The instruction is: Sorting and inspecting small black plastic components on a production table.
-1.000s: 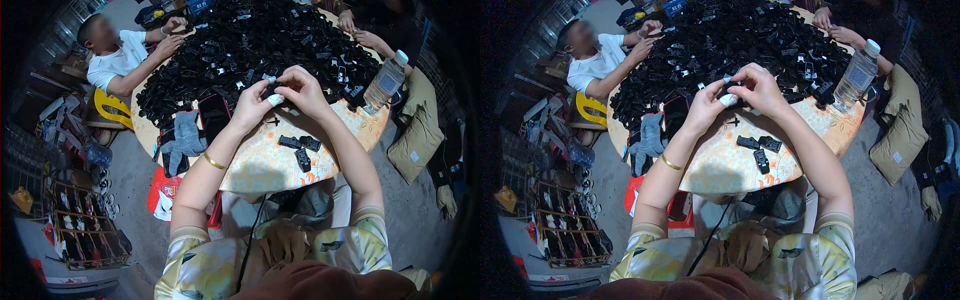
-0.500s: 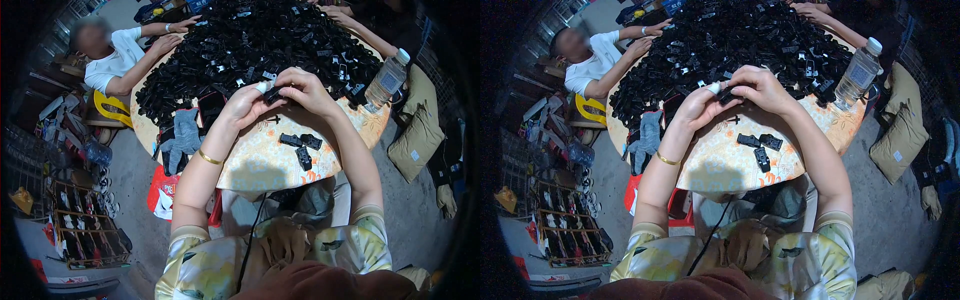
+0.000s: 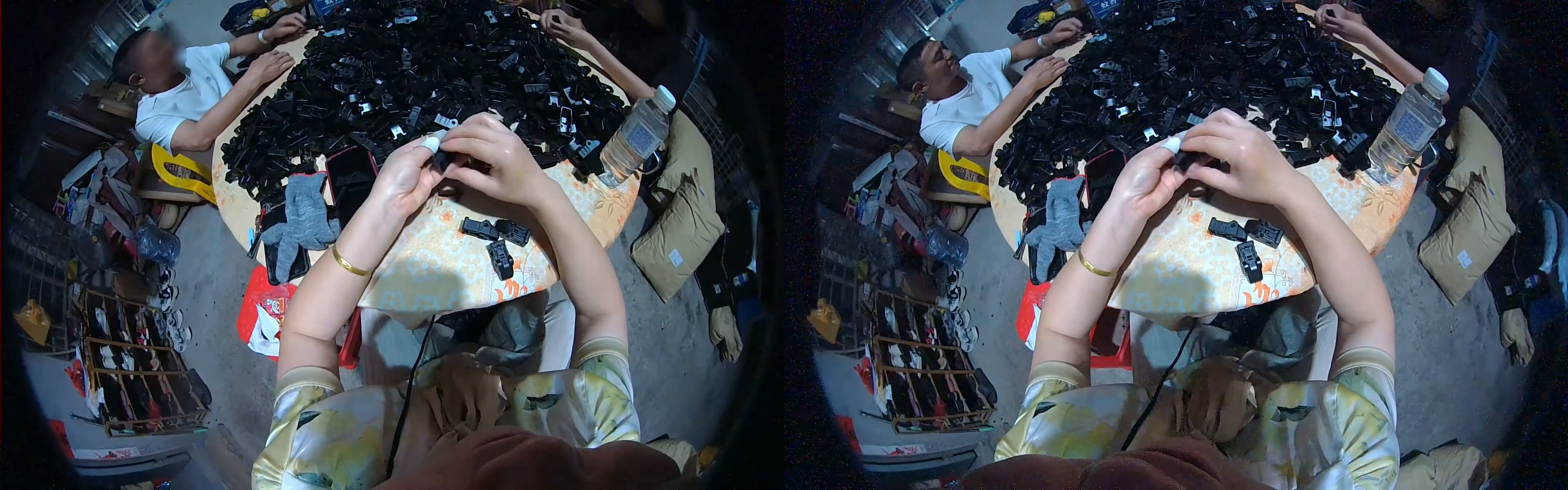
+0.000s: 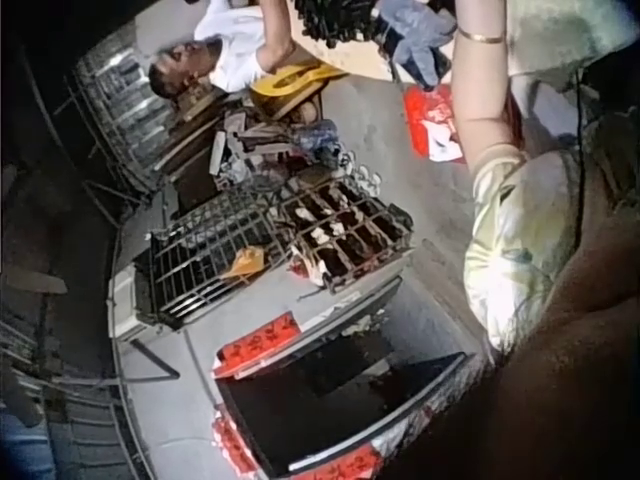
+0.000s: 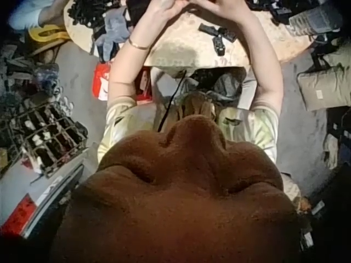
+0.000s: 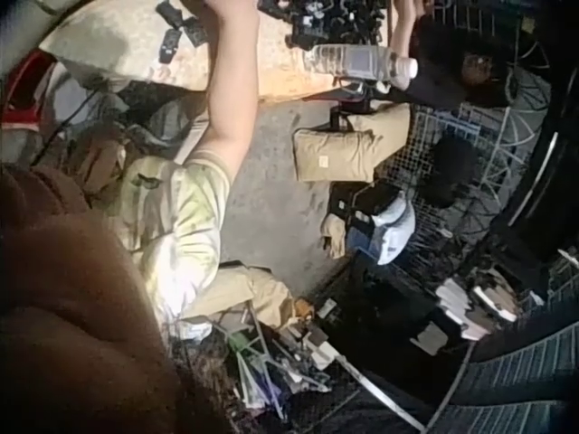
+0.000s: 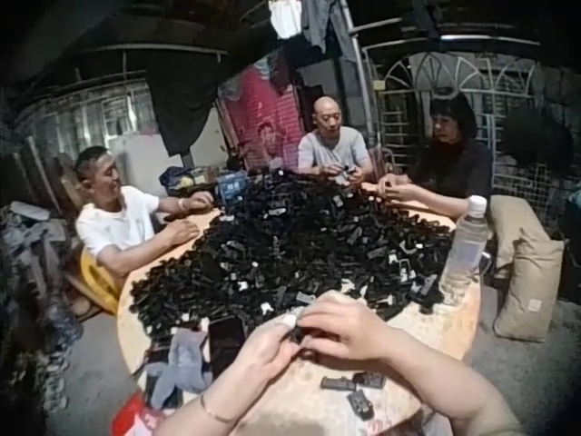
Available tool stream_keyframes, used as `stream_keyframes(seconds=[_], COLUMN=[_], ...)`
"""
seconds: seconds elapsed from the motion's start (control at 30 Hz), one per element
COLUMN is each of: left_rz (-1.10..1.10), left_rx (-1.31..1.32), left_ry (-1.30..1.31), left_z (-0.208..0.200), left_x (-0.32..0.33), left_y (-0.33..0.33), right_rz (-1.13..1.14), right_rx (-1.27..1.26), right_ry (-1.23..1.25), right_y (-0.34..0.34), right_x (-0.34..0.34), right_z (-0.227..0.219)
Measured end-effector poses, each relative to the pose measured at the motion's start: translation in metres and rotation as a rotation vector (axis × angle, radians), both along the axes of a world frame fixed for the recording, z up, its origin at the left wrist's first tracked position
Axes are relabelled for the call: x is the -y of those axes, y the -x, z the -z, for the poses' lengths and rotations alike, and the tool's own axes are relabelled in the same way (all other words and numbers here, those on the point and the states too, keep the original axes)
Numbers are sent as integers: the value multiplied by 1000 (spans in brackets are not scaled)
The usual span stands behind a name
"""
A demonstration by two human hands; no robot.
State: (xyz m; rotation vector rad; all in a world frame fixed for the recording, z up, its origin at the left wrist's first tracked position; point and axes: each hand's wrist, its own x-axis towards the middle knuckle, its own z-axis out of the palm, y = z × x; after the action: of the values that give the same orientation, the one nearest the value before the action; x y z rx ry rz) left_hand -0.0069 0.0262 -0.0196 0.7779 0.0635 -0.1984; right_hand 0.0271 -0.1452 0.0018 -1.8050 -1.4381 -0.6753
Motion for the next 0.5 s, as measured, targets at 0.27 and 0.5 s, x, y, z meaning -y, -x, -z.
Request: stream_keyframes(seconds=[0.27, 0.5], left_rz=[54, 75], left_rx=[-9, 0], left_ry=[9, -166], left_z=[1, -8], left_x=[-2, 4], left_y=[-3, 2], right_rz=[120, 133], right_rx=[198, 179], right_ry=[47, 95], right_y=[-4, -5], right_x=[1, 7], right_z=[3, 0])
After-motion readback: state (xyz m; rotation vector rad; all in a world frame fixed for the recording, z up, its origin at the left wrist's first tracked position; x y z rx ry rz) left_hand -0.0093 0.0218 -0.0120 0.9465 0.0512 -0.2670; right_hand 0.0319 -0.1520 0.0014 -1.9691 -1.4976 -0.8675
